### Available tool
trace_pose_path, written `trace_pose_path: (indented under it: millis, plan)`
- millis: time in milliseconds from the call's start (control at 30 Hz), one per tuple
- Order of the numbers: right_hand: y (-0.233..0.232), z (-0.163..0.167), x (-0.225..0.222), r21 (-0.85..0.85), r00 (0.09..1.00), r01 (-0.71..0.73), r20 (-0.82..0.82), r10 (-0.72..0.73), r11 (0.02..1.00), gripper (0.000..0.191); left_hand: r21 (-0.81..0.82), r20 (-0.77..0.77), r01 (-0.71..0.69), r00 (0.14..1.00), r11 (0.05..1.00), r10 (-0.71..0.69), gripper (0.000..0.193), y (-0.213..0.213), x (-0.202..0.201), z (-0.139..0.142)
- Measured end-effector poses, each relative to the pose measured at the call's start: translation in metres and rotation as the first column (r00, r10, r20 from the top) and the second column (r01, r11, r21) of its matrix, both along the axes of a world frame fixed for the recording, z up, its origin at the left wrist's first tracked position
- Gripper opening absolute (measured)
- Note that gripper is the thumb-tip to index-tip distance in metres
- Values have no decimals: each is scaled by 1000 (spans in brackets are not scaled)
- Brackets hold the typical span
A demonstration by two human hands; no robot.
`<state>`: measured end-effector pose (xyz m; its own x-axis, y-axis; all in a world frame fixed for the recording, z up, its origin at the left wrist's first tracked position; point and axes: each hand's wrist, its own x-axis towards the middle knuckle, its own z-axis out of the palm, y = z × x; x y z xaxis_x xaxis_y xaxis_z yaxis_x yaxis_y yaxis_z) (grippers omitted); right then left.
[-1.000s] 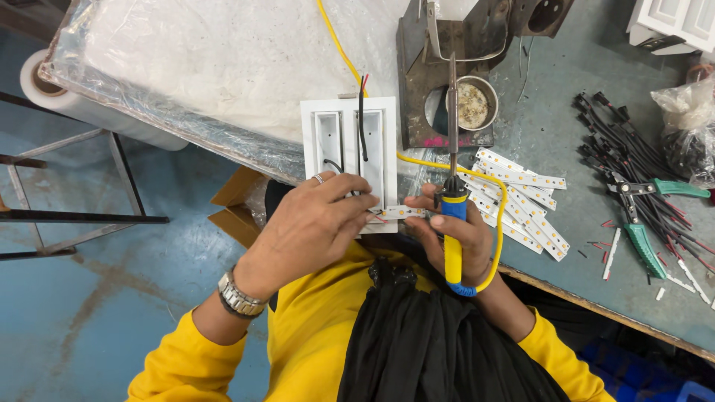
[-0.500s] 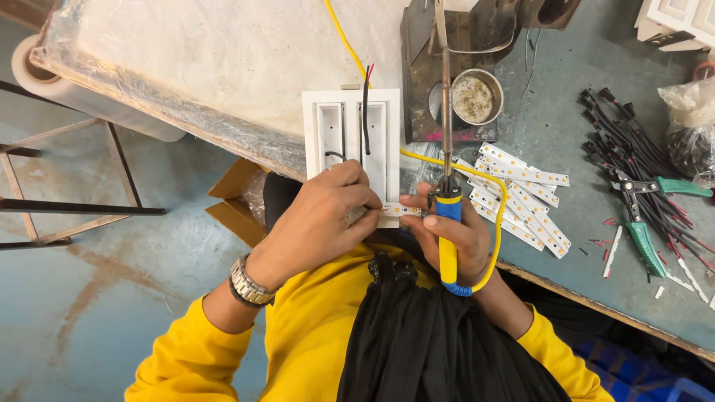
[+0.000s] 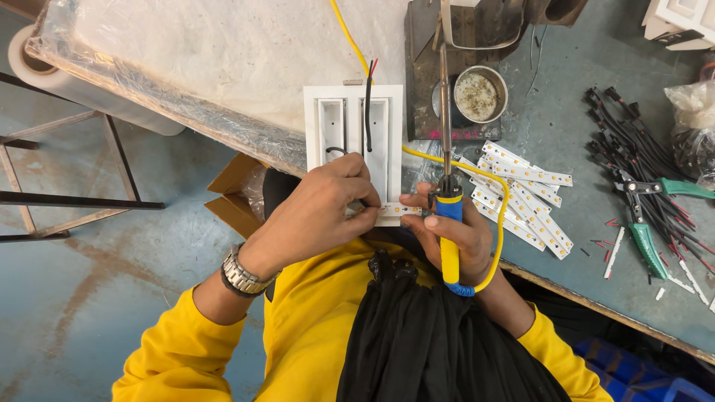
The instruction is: The person assembles an LED light fixture by soldering LED strips to wires inside a white housing. They use a soldering iron and flux, repeatedly applying heat and solder to connect the components.
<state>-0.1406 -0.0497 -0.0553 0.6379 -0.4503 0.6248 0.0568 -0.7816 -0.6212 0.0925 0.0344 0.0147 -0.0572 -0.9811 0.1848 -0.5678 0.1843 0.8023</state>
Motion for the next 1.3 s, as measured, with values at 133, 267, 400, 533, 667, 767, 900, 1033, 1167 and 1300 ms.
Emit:
trace_pose_path:
  millis: [133, 267, 400, 533, 667, 767, 900, 1033, 1167, 1300]
  plan:
    - [0, -1, 0, -12, 1000, 8, 3, -8, 1000, 62, 11, -11, 0, 1000, 1000, 0, 9, -3, 1, 0]
    - [-1, -3, -1, 9, 1000, -17, 8, 17, 1000, 63, 32, 4, 9, 1000, 999, -9, 10, -4, 2, 0]
    - [-1, -4, -2, 14, 1000, -26, 7, 26, 1000, 63, 25, -1, 19, 1000, 999, -19, 10, -6, 2, 0]
    - [-1, -4, -1, 20, 999, -31, 10, 31, 999, 63, 30, 25, 26, 999, 999, -27, 10, -7, 2, -1]
    - [0, -4, 0, 27, 999, -39, 13, 39, 999, 63, 45, 30, 20, 999, 999, -21, 9, -8, 2, -1]
    - [0, -4, 0, 21, 999, -44, 13, 44, 999, 63, 36, 25, 27, 999, 999, -27, 9, -8, 2, -1]
    - [-1, -4, 0, 12, 999, -53, 10, 53, 999, 62, 34, 28, 27, 999, 999, -28, 10, -8, 2, -2]
    - [-1, -3, 0, 21, 998, -55, 14, 55, 998, 61, 36, 57, 36, 998, 999, -38, 10, -10, 1, -2]
    - [-2, -2, 2, -3, 998, -52, 19, 52, 999, 60, 53, 83, 43, 995, 998, -47, 11, -13, 1, -1]
    - [-3, -1, 3, -23, 998, -57, 23, 57, 998, 60, 104, 138, 34, 989, 994, -48, 12, -17, 0, 0]
